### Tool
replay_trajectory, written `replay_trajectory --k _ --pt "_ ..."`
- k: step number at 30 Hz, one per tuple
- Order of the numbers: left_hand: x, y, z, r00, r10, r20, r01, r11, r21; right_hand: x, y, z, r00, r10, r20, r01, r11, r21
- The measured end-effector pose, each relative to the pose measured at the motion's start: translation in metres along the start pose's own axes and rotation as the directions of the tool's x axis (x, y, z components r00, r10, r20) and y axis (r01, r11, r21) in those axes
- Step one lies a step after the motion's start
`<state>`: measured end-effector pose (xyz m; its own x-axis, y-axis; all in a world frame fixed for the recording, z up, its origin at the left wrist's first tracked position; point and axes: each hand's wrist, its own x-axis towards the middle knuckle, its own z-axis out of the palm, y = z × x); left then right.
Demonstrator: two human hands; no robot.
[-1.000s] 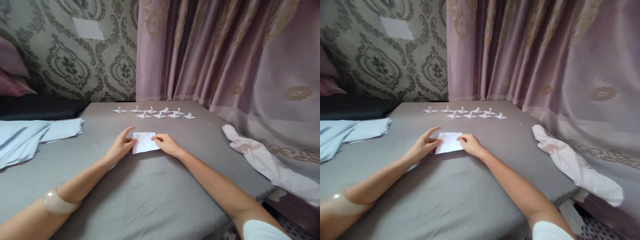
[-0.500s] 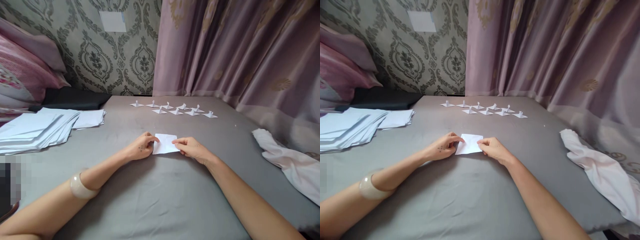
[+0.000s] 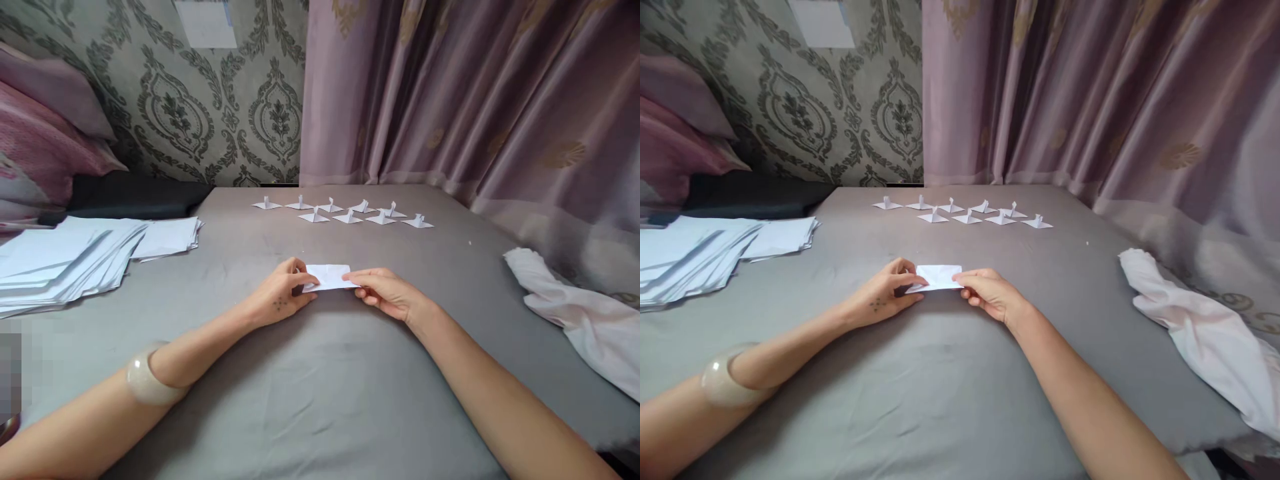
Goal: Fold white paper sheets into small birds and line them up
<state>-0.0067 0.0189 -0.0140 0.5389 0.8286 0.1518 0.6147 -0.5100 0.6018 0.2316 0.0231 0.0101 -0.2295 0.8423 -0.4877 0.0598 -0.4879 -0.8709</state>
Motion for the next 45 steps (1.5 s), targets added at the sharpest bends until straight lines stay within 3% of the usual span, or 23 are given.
replay_trajectory --k 4,8,11,14,17,21,26,34,40,42,45 --pt "0.0 -0.001 0.007 0.994 -0.011 -0.108 0.015 0.999 0.035 -0.01 -0.004 -0.013 0.987 -0.04 0.153 0.085 0.949 -0.302" --pt "-0.001 0.006 0.005 0.989 -0.052 -0.138 0.06 0.997 0.052 -0.021 -0.004 -0.025 0.928 -0.156 0.338 0.352 0.662 -0.662" --pt "-0.001 0.012 0.004 0.984 -0.11 -0.139 0.116 0.993 0.03 -0.019 0.003 -0.02 0.917 -0.28 0.283 0.392 0.509 -0.766" --pt "0.0 0.014 0.006 0.97 -0.189 -0.152 0.189 0.982 -0.013 -0.009 0.012 -0.007 0.898 -0.429 0.098 0.319 0.482 -0.816" --pt "0.0 0.013 0.008 0.954 -0.256 -0.154 0.253 0.967 -0.038 0.001 0.018 0.003 0.87 -0.493 -0.022 0.258 0.494 -0.83" --pt "0.0 0.011 0.011 0.939 -0.299 -0.169 0.298 0.954 -0.033 0.006 0.022 0.009 0.836 -0.538 -0.107 0.199 0.481 -0.854" --pt "-0.001 0.005 0.015 0.94 -0.268 -0.214 0.273 0.962 -0.003 0.007 0.023 0.014 0.823 -0.547 -0.153 0.114 0.423 -0.899" --pt "-0.002 -0.004 0.016 0.954 -0.215 -0.209 0.231 0.972 0.053 0.007 0.022 0.013 0.838 -0.53 -0.133 0.108 0.399 -0.91" --pt "-0.005 0.001 0.012 0.97 -0.067 -0.234 0.124 0.964 0.237 0.011 0.03 0.005 0.801 -0.587 -0.119 0.169 0.413 -0.895" --pt "-0.003 0.008 0.009 0.991 0.023 -0.135 0.024 0.942 0.335 0.011 0.032 0.007 0.758 -0.651 -0.043 0.258 0.359 -0.897" --pt "-0.002 0.024 0.007 0.988 0.045 0.145 -0.109 0.877 0.469 0.005 0.032 0.015 0.683 -0.692 0.232 0.448 0.147 -0.882"
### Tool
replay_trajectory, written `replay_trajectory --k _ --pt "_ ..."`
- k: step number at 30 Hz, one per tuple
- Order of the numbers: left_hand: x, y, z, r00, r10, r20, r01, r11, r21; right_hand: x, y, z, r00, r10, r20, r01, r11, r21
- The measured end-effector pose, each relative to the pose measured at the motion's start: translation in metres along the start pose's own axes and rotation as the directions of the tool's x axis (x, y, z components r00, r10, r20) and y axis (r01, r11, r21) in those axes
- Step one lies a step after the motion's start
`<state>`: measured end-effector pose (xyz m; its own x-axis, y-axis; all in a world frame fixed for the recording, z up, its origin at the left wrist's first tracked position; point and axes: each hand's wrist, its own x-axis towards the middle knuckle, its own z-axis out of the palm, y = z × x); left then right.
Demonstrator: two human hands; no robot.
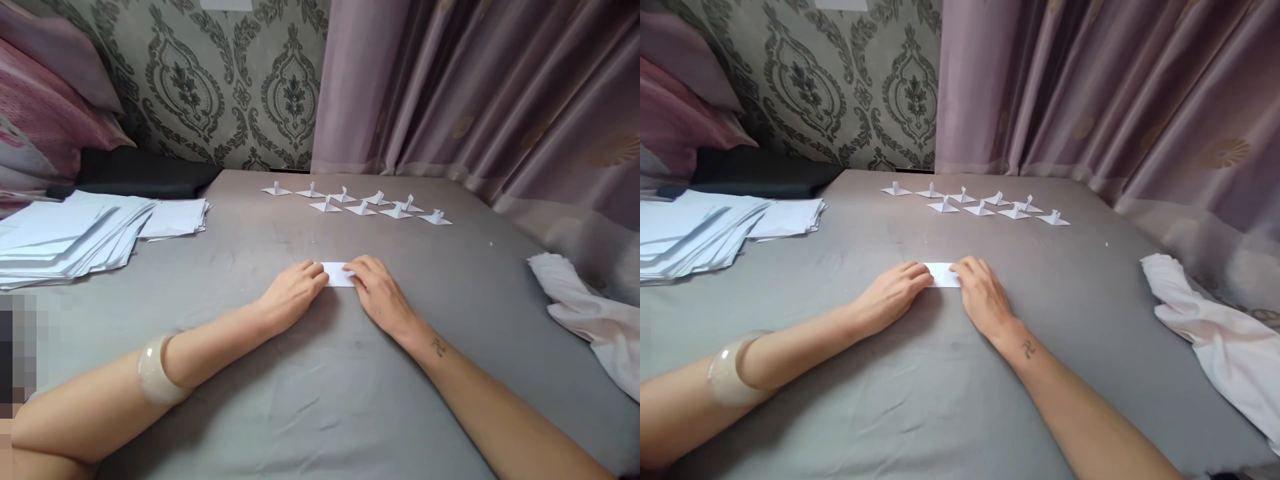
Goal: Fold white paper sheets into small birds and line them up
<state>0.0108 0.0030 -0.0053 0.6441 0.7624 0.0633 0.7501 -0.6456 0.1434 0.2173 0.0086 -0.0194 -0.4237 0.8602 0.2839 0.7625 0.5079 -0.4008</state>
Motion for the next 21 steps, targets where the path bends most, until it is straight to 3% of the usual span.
replay_trajectory --k 3,9,15,21 --pt "-0.002 0.013 -0.006 0.992 -0.011 0.126 -0.007 0.99 0.143 -0.003 -0.009 -0.002 0.974 -0.178 0.138 0.19 0.979 -0.08" --pt "-0.009 0.021 -0.015 0.987 -0.045 0.156 0.014 0.981 0.192 -0.009 -0.011 -0.005 0.959 -0.193 0.208 0.241 0.941 -0.237" --pt "-0.012 0.022 -0.024 0.982 -0.079 0.174 0.048 0.983 0.175 -0.012 0.001 -0.016 0.962 -0.132 0.239 0.185 0.96 -0.212" --pt "-0.014 0.013 -0.021 0.991 -0.054 0.12 0.031 0.982 0.188 -0.012 0.012 -0.038 0.948 -0.028 0.317 0.069 0.99 -0.12"
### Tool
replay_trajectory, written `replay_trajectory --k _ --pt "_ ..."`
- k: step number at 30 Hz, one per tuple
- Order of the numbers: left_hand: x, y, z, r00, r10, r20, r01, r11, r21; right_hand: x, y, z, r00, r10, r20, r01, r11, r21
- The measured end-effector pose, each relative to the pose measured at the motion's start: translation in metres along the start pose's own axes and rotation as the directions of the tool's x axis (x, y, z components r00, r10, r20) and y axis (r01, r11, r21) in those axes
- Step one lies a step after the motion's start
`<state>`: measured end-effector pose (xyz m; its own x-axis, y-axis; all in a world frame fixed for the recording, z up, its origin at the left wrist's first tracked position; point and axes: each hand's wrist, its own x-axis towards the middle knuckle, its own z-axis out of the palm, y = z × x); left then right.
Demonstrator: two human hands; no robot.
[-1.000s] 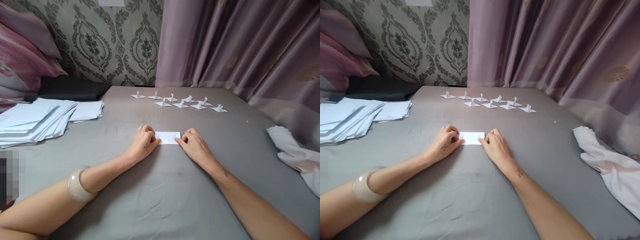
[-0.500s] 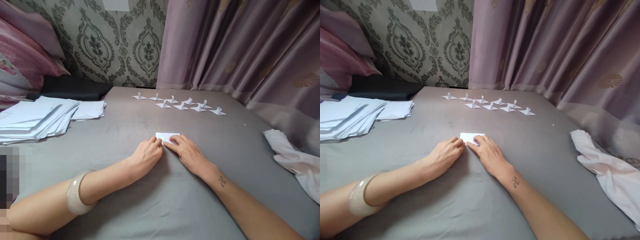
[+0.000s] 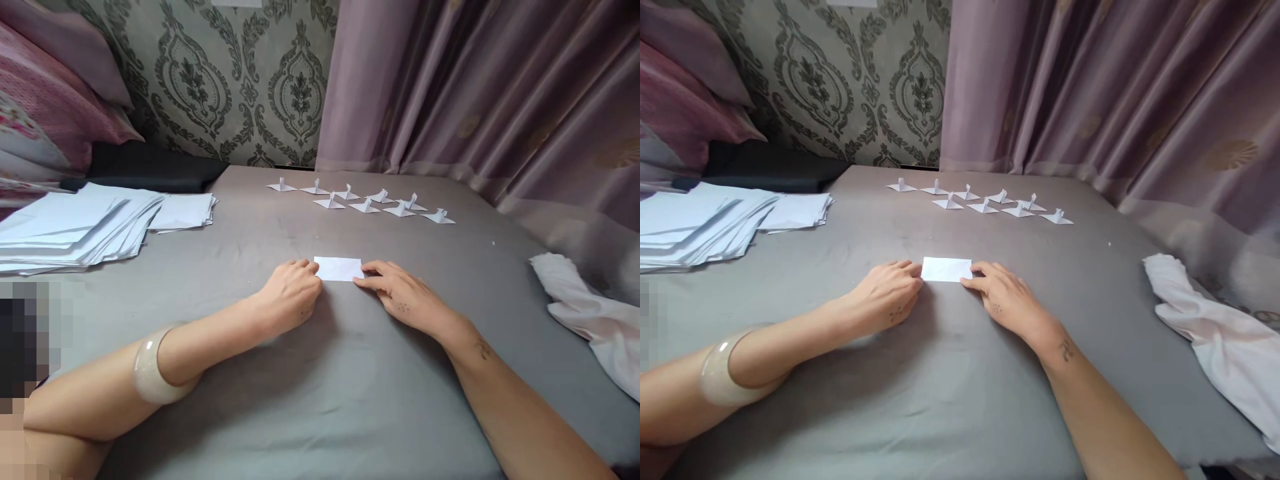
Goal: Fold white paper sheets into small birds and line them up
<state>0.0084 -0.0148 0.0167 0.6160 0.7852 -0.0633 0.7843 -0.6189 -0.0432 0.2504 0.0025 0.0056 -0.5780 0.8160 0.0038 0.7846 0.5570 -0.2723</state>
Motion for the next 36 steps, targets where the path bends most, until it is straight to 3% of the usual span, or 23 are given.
replay_trajectory --k 5,9,12,15,19,23,25,27,28,30,32,33,34,36 --pt "0.006 -0.009 0.009 0.986 -0.019 -0.167 0.01 0.998 -0.054 0.003 0.008 -0.005 1.0 0.023 -0.022 -0.018 0.985 0.174" --pt "0.014 -0.009 0.015 0.961 -0.056 -0.272 0.017 0.99 -0.14 0.011 0.013 0.005 0.969 0.213 -0.124 -0.156 0.918 0.364" --pt "0.02 -0.007 0.018 0.937 -0.049 -0.347 -0.052 0.96 -0.275 0.018 0.015 0.015 0.921 0.353 -0.165 -0.225 0.827 0.516" --pt "0.027 -0.008 0.023 0.947 0.008 -0.322 -0.134 0.92 -0.369 0.021 0.016 0.02 0.874 0.448 -0.187 -0.275 0.774 0.571" --pt "0.034 -0.012 0.031 0.953 -0.009 -0.302 -0.113 0.916 -0.384 0.022 0.015 0.019 0.846 0.498 -0.192 -0.296 0.737 0.608" --pt "0.035 -0.012 0.03 0.952 -0.045 -0.303 -0.078 0.921 -0.381 0.023 0.013 0.021 0.832 0.512 -0.214 -0.239 0.678 0.695" --pt "0.034 -0.011 0.026 0.926 -0.128 -0.355 -0.054 0.886 -0.46 0.024 0.012 0.023 0.817 0.521 -0.248 -0.186 0.645 0.742" --pt "0.033 -0.01 0.021 0.872 -0.311 -0.378 -0.027 0.741 -0.671 0.024 0.008 0.024 0.797 0.511 -0.323 -0.126 0.662 0.738" --pt "0.032 -0.011 0.019 0.847 -0.412 -0.336 -0.027 0.598 -0.801 0.023 0.005 0.024 0.784 0.494 -0.375 -0.097 0.695 0.712" --pt "0.031 -0.011 0.016 0.828 -0.544 -0.135 -0.029 0.199 -0.98 0.02 -0.003 0.022 0.757 0.431 -0.491 -0.048 0.786 0.617" --pt "0.029 -0.011 0.014 0.837 -0.539 0.092 -0.004 -0.173 -0.985 0.016 -0.013 0.02 0.748 0.324 -0.579 -0.006 0.876 0.482" --pt "0.028 -0.011 0.013 0.839 -0.515 0.178 0.019 -0.299 -0.954 0.015 -0.017 0.019 0.755 0.248 -0.607 0.02 0.917 0.399" --pt "0.028 -0.01 0.013 0.836 -0.492 0.242 0.039 -0.386 -0.922 0.013 -0.021 0.019 0.768 0.164 -0.62 0.048 0.949 0.311" --pt "0.027 -0.007 0.013 0.838 -0.45 0.308 0.067 -0.475 -0.877 0.012 -0.025 0.02 0.795 0.014 -0.607 0.101 0.983 0.156"
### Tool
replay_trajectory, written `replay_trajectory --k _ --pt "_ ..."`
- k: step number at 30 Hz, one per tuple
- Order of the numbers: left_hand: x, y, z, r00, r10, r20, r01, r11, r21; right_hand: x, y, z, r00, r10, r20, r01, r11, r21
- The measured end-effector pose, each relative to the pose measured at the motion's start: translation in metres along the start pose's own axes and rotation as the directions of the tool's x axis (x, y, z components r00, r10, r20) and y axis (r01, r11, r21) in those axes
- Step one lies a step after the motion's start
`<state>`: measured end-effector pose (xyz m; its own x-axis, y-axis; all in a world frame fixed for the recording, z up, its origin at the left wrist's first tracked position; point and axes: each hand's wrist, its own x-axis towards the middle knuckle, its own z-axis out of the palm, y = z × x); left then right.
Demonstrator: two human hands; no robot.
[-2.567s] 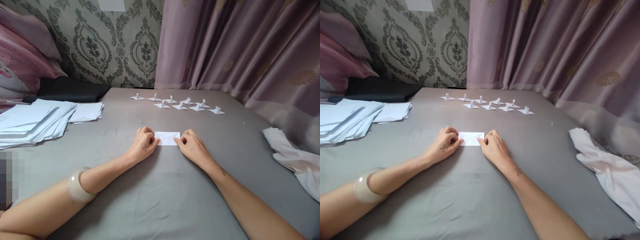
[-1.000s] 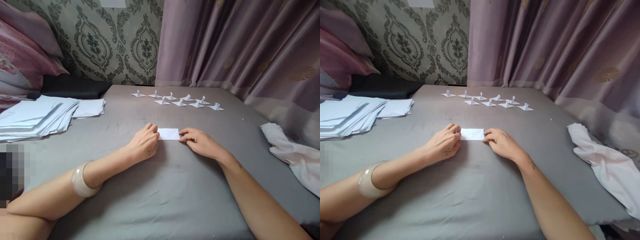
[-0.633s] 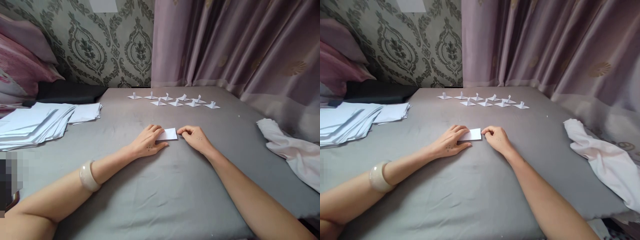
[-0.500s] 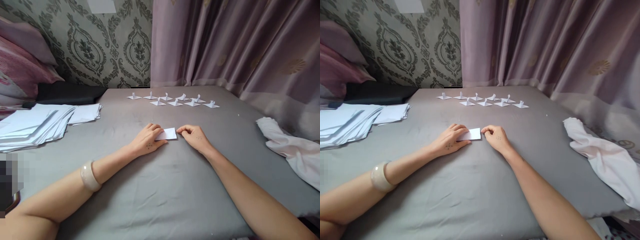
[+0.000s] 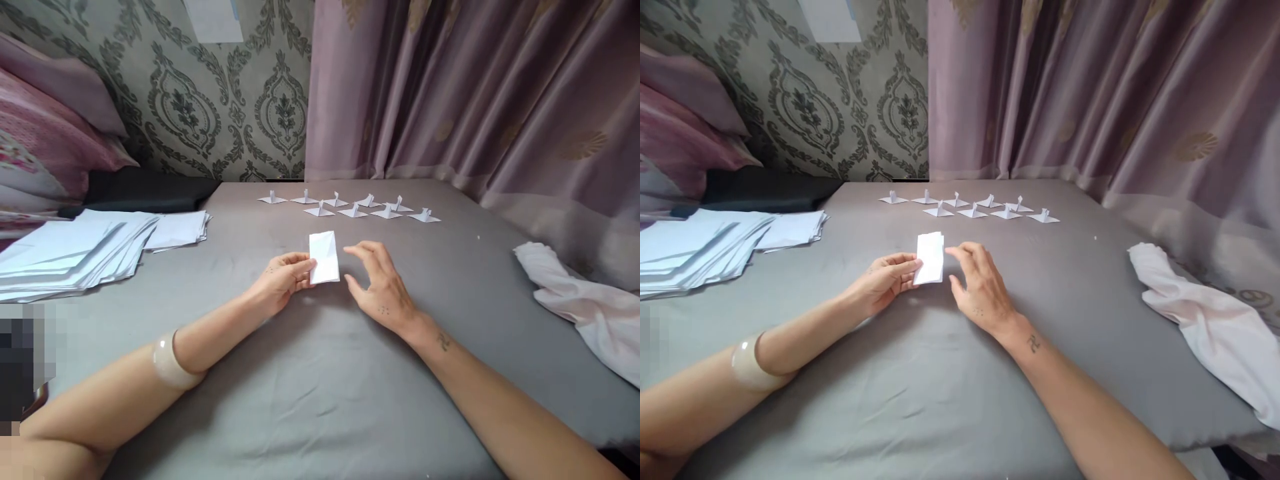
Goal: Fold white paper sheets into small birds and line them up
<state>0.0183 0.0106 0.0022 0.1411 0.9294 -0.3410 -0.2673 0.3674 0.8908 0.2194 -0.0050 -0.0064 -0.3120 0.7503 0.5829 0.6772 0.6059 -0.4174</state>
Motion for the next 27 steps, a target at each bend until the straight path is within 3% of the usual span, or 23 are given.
replay_trajectory --k 3,6,8,10,11,13,16,20,27 --pt "-0.002 -0.003 0.003 0.997 -0.043 0.058 0.041 0.999 0.032 -0.001 0.0 0.003 0.993 -0.09 0.073 0.095 0.993 -0.073" --pt "-0.004 -0.007 0.003 0.994 -0.016 0.111 -0.018 0.956 0.292 -0.003 0.003 0.006 0.983 -0.098 0.155 0.111 0.991 -0.075" --pt "-0.006 -0.009 -0.001 0.984 0.125 0.13 -0.177 0.812 0.557 -0.004 0.004 0.007 0.973 -0.067 0.221 0.083 0.995 -0.062" --pt "-0.009 -0.011 -0.005 0.936 0.28 0.213 -0.341 0.57 0.748 -0.006 0.004 0.007 0.963 -0.014 0.27 0.025 0.999 -0.039" --pt "-0.011 -0.011 -0.006 0.911 0.307 0.277 -0.398 0.466 0.791 -0.007 0.004 0.008 0.958 0.011 0.288 -0.006 1.0 -0.018" --pt "-0.013 -0.011 -0.008 0.89 0.283 0.357 -0.445 0.372 0.815 -0.006 0.004 0.008 0.95 0.059 0.307 -0.074 0.997 0.036" --pt "-0.012 -0.012 -0.006 0.9 0.27 0.344 -0.427 0.374 0.824 -0.003 0.003 0.009 0.928 0.17 0.33 -0.211 0.973 0.091" --pt "-0.002 -0.014 -0.002 0.919 0.304 0.252 -0.367 0.422 0.829 0.002 0.004 0.011 0.866 0.353 0.355 -0.398 0.915 0.061" --pt "0.006 -0.025 -0.001 0.906 0.384 0.181 -0.348 0.427 0.835 0.004 0.007 0.018 0.854 0.448 0.266 -0.461 0.887 -0.013"
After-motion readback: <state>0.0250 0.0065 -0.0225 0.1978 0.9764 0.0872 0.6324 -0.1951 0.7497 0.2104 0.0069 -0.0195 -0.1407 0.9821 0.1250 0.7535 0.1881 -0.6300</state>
